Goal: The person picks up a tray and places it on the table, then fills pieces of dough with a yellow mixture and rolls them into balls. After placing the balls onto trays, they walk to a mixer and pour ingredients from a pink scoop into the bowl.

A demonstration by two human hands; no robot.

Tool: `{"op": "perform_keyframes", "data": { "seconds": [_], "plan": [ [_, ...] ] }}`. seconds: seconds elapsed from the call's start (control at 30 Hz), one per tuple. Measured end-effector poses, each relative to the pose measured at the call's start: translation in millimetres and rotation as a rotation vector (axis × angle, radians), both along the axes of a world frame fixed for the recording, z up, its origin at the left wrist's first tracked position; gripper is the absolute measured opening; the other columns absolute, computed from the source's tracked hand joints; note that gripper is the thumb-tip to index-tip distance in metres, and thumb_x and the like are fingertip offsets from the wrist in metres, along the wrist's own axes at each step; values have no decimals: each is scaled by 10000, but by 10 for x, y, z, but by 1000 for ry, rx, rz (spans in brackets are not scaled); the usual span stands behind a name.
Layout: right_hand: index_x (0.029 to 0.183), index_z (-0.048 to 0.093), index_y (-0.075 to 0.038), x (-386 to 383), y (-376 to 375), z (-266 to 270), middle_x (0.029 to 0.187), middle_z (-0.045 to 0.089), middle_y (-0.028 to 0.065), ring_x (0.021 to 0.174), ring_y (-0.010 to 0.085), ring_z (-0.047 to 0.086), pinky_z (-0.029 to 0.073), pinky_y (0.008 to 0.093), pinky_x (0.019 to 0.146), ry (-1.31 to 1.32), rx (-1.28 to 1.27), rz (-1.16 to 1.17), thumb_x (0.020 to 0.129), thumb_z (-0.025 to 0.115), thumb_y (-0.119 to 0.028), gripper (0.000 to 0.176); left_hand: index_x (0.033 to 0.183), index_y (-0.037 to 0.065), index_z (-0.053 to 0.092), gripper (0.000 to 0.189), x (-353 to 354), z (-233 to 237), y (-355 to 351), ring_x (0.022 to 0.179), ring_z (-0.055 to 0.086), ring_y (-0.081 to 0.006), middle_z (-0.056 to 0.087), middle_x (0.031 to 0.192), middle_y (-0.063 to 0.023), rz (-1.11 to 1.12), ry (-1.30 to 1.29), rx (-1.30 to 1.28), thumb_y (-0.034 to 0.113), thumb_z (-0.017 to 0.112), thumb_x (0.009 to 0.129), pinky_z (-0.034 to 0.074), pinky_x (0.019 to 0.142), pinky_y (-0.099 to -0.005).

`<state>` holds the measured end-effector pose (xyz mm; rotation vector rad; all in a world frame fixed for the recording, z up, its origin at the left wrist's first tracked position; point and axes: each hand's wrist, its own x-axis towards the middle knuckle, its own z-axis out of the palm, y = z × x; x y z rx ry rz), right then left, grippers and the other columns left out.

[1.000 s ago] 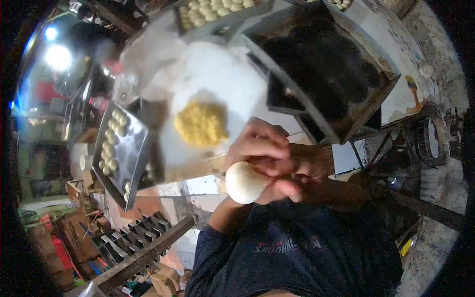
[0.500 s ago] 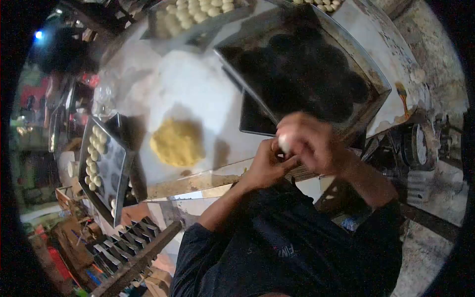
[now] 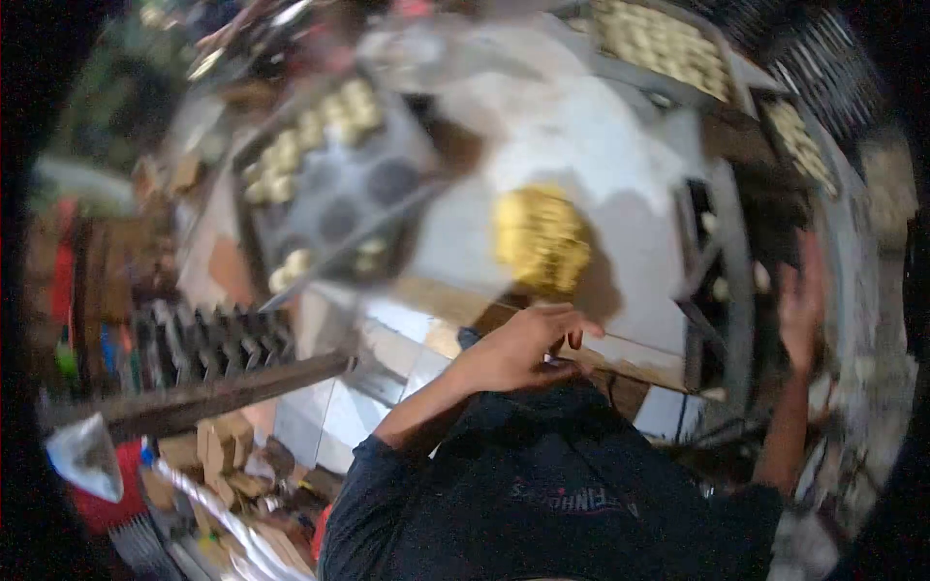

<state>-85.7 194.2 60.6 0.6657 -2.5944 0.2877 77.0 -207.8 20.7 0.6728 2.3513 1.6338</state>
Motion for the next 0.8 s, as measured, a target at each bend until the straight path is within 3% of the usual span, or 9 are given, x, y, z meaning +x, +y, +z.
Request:
{"op": "perform_keyframes", "data": {
  "seconds": [0.03, 0.07, 0.17, 0.2, 0.37, 0.53, 0.6, 0.73, 0.8],
  "plan": [
    [1368, 419, -13, 194, -167, 158, 1390, 441, 160, 1298, 288, 418, 363, 387, 1067, 42, -81, -133, 1013, 424, -207, 405, 1138, 45, 592, 420, 119, 140, -371, 859, 580, -213, 609, 990, -107, 120, 11, 55, 116, 757, 758, 479, 743, -350],
    [1362, 431, -19, 283, -243, 134, 1359, 468, 168, 1261, 300, 457, 384, 385, 1050, -19, -575, -37, 1013, 425, -211, 398, 1145, 47, 595, 435, 247, 252, -798, 886, 590, -224, 611, 1008, -112, 230, 31, 115, 132, 761, 752, 484, 782, -351],
    [1279, 520, -1, 646, -681, 194, 1307, 504, 173, 1178, 300, 520, 428, 395, 992, 59, -600, -57, 1010, 436, -203, 347, 1154, 78, 641, 379, 484, 276, -2167, 1092, 524, -286, 585, 1178, -127, 1015, 351, -431, 137, 719, 788, 392, 932, -389],
    [1215, 561, 9, 716, -818, 165, 1269, 525, 176, 1137, 295, 541, 443, 399, 960, 100, -394, -19, 1002, 453, -189, 311, 1160, 96, 638, 343, 470, 115, -2821, 1083, 524, -316, 584, 1184, -135, 1090, 447, -1035, 233, 664, 846, 397, 916, -401],
    [1007, 648, 31, 1024, -1588, 157, 1114, 583, 183, 1021, 305, 582, 475, 402, 864, 37, -281, 47, 944, 544, -155, 222, 1086, 51, 662, 513, -19, -305, -4146, 1061, 565, -344, 604, 1092, -251, 1152, -214, -1441, 502, 547, 869, 481, 822, -475],
    [966, 655, 36, 1103, -1947, 302, 1063, 595, 170, 978, 290, 584, 475, 382, 850, 117, -250, 73, 932, 547, -140, 209, 1006, -45, 632, 583, -303, -495, -4112, 850, 662, -367, 648, 894, -261, 1165, -356, -989, 511, 587, 837, 517, 757, -464],
    [966, 652, 33, 1136, -1995, 213, 1041, 602, 161, 954, 279, 585, 474, 366, 840, 19, -383, 148, 910, 559, -132, 198, 1067, 13, 605, 345, -212, -565, -3710, 782, 643, -325, 653, 949, -193, 1144, 293, -1133, 289, 606, 860, 507, 709, -450],
    [1031, 644, 15, 1181, -2368, -212, 903, 627, 141, 840, 238, 611, 488, 344, 777, -370, -755, 281, 892, 554, -219, 288, 1121, -8, 479, 421, -24, 13, -1892, 907, 655, -287, 647, 953, -190, 981, 244, -47, -6, 701, 764, 508, 775, -341],
    [1105, 613, 47, 1182, -2485, -546, 939, 637, 128, 816, 200, 617, 496, 325, 775, -605, -783, 368, 938, 505, -294, 394, 1221, 12, 420, 558, -16, -48, -1126, 1001, 625, -250, 623, 1052, -176, 747, 323, -39, -43, 705, 745, 501, 816, -347]
  ]
}}
